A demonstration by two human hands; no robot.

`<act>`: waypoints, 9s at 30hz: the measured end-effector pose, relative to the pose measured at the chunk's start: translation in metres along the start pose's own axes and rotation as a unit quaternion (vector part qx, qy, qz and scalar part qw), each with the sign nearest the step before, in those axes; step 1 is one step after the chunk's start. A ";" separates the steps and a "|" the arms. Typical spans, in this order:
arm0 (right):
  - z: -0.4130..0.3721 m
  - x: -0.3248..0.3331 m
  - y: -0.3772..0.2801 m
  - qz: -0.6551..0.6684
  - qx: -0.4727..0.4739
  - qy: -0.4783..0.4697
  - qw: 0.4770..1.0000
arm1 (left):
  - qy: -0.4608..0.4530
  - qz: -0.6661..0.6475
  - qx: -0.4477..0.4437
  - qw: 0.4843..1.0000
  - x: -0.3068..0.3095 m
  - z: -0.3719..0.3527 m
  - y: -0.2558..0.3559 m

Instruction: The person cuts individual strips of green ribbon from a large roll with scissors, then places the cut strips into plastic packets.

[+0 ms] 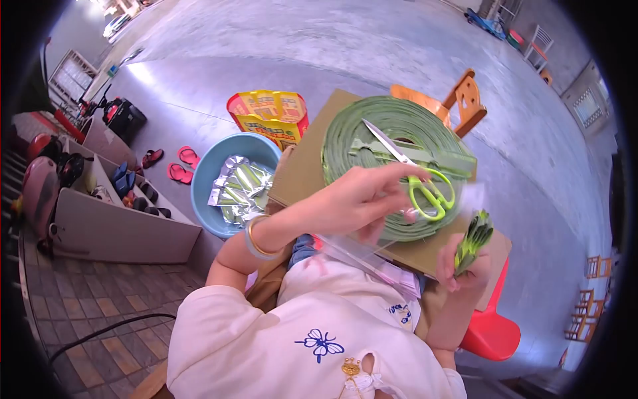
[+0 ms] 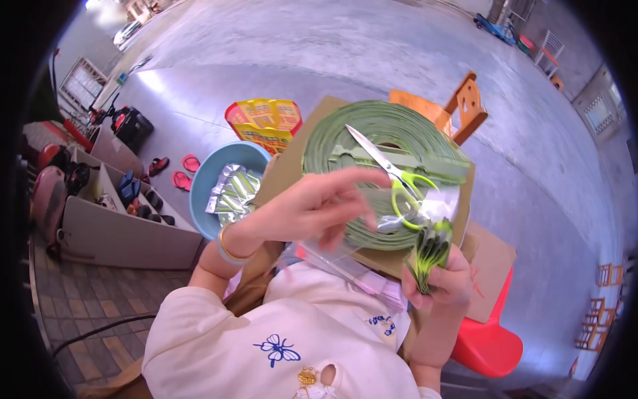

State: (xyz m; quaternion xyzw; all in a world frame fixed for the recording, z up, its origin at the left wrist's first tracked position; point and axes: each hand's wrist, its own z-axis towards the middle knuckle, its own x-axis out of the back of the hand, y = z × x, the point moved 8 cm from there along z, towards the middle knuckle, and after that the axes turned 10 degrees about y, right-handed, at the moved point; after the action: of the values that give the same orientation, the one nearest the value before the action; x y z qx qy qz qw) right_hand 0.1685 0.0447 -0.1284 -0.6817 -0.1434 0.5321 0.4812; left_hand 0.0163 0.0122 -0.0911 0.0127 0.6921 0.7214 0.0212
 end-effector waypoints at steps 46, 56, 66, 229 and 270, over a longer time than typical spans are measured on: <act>0.044 0.026 0.030 -0.063 0.005 0.268 0.961 | 0.042 0.659 -0.311 0.683 -0.044 -0.006 -0.020; 0.041 0.040 0.001 0.046 0.073 0.206 0.975 | 0.043 -0.137 0.061 0.988 0.005 0.005 -0.047; 0.036 0.045 0.009 -0.098 0.087 0.333 0.934 | 0.171 -0.079 -0.033 0.982 0.020 0.010 -0.038; -0.125 0.230 -0.108 -0.455 0.186 0.596 0.635 | 0.230 0.416 -0.433 0.766 0.005 -0.042 -0.079; 0.018 0.041 0.104 -0.110 0.025 0.368 0.923 | 0.292 -0.252 0.193 0.902 0.016 -0.065 -0.159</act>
State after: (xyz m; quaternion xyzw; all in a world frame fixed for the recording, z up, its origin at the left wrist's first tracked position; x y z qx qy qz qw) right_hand 0.1364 0.0310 -0.2357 -0.7973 -0.0170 0.1909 0.5724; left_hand -0.0008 -0.0455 -0.2529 -0.3693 0.7730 0.5158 -0.0035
